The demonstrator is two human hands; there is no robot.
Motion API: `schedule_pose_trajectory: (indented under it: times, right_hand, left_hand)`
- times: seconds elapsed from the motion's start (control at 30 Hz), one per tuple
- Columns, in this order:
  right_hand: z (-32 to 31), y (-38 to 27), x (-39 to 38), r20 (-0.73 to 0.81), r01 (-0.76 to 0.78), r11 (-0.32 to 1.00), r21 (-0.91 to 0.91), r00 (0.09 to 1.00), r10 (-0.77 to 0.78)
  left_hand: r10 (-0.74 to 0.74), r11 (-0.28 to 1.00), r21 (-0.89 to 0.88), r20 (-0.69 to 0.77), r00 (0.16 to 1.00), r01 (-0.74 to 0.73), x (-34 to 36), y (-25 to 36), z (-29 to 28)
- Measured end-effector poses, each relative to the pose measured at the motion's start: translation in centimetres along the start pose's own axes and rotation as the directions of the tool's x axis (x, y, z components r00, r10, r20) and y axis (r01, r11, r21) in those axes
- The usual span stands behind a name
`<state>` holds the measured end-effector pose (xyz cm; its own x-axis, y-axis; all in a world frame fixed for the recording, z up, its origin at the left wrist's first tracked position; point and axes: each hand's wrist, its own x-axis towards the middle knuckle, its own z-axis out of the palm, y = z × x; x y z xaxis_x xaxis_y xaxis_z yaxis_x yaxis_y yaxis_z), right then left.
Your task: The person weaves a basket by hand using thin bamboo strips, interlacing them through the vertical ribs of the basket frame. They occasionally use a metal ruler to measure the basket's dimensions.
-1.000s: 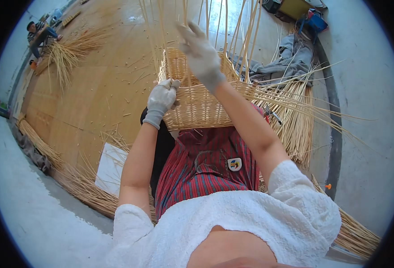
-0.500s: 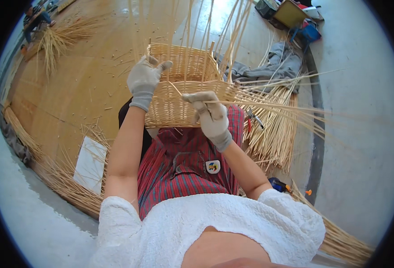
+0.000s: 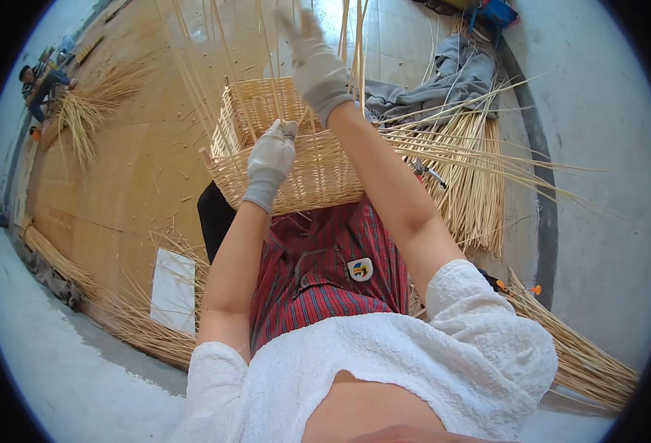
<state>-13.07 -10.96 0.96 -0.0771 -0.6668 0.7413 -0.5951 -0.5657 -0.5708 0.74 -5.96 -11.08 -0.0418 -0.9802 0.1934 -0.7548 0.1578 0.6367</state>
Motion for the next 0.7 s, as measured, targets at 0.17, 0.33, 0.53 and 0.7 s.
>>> schedule_pose_trajectory:
  times: [0.17, 0.33, 0.53, 0.7]
  right_hand:
    - [-10.4, 5.6, -9.5, -0.054, -0.310, 0.668, 0.676, 0.884, 0.465]
    - [-16.6, 4.1, -13.4, -0.022, -0.603, 0.581, 0.547, 0.684, 0.730]
    - [-13.1, 3.2, -5.6, -0.129, -0.206, 0.977, 0.061, 0.969, 0.212]
    - [-13.0, 9.8, -3.7, -0.298, -0.320, 0.789, 0.524, 0.800, 0.521]
  left_hand:
    - [-0.129, 0.950, -0.243, 0.264, 0.956, 0.195, 0.2, 0.6, -3.2]
    - [0.166, 0.935, -0.176, -0.546, 0.821, -0.306, -1.9, 4.4, -2.0]
    - [-0.033, 0.918, -0.381, 0.195, 0.980, 0.106, 1.2, 8.2, 3.9]
    - [-0.157, 0.876, -0.388, 0.333, 0.930, 0.287, 1.0, 9.7, 2.0]
